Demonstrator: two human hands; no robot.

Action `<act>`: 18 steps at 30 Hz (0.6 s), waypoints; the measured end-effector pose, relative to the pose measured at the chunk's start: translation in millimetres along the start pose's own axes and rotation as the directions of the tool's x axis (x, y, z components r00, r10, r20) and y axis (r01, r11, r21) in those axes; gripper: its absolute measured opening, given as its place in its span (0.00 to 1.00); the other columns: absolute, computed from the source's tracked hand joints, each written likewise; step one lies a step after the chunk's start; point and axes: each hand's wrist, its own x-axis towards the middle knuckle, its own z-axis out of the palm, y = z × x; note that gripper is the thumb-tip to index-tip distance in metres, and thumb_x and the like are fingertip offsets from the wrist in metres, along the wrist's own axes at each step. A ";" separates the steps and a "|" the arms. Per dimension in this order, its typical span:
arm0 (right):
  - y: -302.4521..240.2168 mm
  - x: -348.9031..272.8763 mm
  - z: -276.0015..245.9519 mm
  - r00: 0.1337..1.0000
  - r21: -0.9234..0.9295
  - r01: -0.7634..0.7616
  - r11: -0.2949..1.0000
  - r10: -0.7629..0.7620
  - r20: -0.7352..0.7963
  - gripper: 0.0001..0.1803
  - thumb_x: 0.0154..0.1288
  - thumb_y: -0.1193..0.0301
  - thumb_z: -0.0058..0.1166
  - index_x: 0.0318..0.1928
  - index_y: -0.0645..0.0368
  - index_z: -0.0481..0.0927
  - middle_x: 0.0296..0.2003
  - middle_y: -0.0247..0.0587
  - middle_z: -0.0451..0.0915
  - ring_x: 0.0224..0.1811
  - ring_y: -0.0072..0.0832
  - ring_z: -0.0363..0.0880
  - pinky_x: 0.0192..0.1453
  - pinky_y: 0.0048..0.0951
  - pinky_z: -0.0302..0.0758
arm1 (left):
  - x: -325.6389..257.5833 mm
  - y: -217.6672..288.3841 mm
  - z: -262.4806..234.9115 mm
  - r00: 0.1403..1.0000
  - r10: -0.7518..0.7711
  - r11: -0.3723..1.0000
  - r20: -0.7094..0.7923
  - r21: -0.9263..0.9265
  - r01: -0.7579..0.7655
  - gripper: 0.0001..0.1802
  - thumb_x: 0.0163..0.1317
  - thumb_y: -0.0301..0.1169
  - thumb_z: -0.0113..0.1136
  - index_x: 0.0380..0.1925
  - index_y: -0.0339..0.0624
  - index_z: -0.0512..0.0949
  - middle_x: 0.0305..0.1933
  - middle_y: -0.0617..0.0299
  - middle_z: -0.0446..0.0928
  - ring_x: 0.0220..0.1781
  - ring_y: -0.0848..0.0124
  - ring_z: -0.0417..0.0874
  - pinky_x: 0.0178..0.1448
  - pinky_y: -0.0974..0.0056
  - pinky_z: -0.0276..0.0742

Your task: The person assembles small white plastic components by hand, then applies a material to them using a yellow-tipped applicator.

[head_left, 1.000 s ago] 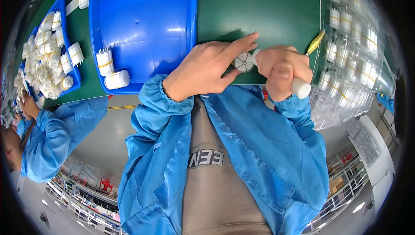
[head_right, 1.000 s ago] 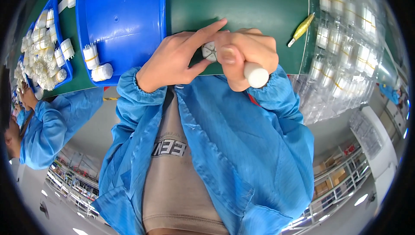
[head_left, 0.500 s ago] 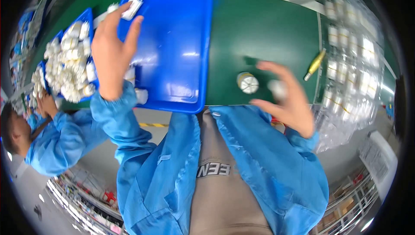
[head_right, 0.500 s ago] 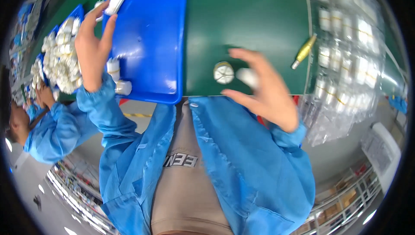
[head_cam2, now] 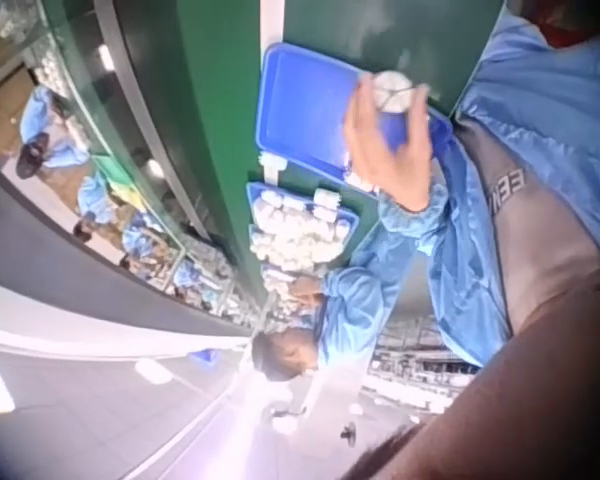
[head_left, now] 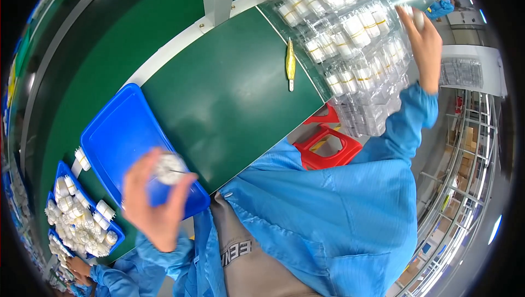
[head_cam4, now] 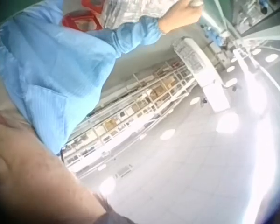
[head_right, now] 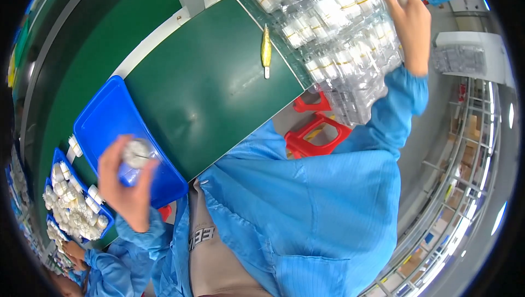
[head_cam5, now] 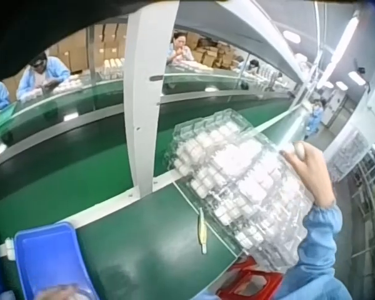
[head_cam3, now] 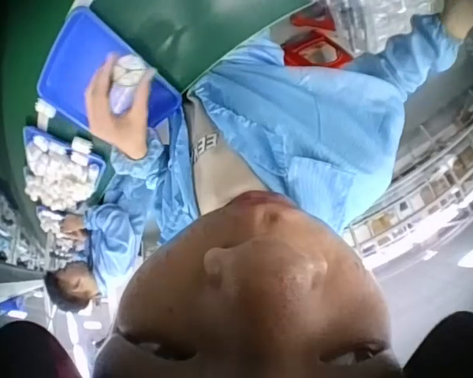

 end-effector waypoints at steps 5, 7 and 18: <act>77.6 42.9 62.7 0.977 -0.287 0.167 0.943 -0.119 0.177 0.36 0.67 0.40 0.56 0.57 0.61 0.80 0.55 0.65 0.78 0.58 0.61 0.77 0.57 0.46 0.75 | -3.5 6.8 69.9 0.976 0.155 0.943 0.152 -0.316 -0.101 0.30 0.45 0.29 0.81 0.52 0.40 0.83 0.50 0.52 0.83 0.49 0.57 0.87 0.51 0.59 0.84; 32.9 20.9 29.3 0.788 -0.421 0.597 0.683 -0.599 0.145 0.26 0.71 0.56 0.61 0.59 0.62 0.79 0.58 0.62 0.77 0.50 0.55 0.79 0.55 0.42 0.76 | -8.0 -5.3 92.2 0.978 0.106 0.934 0.177 -0.357 -0.036 0.30 0.48 0.29 0.79 0.54 0.42 0.81 0.51 0.52 0.82 0.49 0.55 0.86 0.51 0.58 0.84; -199.4 -193.1 105.7 0.897 0.963 -0.145 -0.228 -0.440 0.031 0.24 0.77 0.68 0.49 0.21 0.65 0.64 0.15 0.38 0.68 0.14 0.25 0.62 0.18 0.29 0.58 | -19.8 -36.1 112.4 0.913 0.021 0.819 0.407 -0.531 0.218 0.37 0.50 0.19 0.66 0.65 0.43 0.72 0.60 0.56 0.82 0.61 0.54 0.83 0.64 0.58 0.78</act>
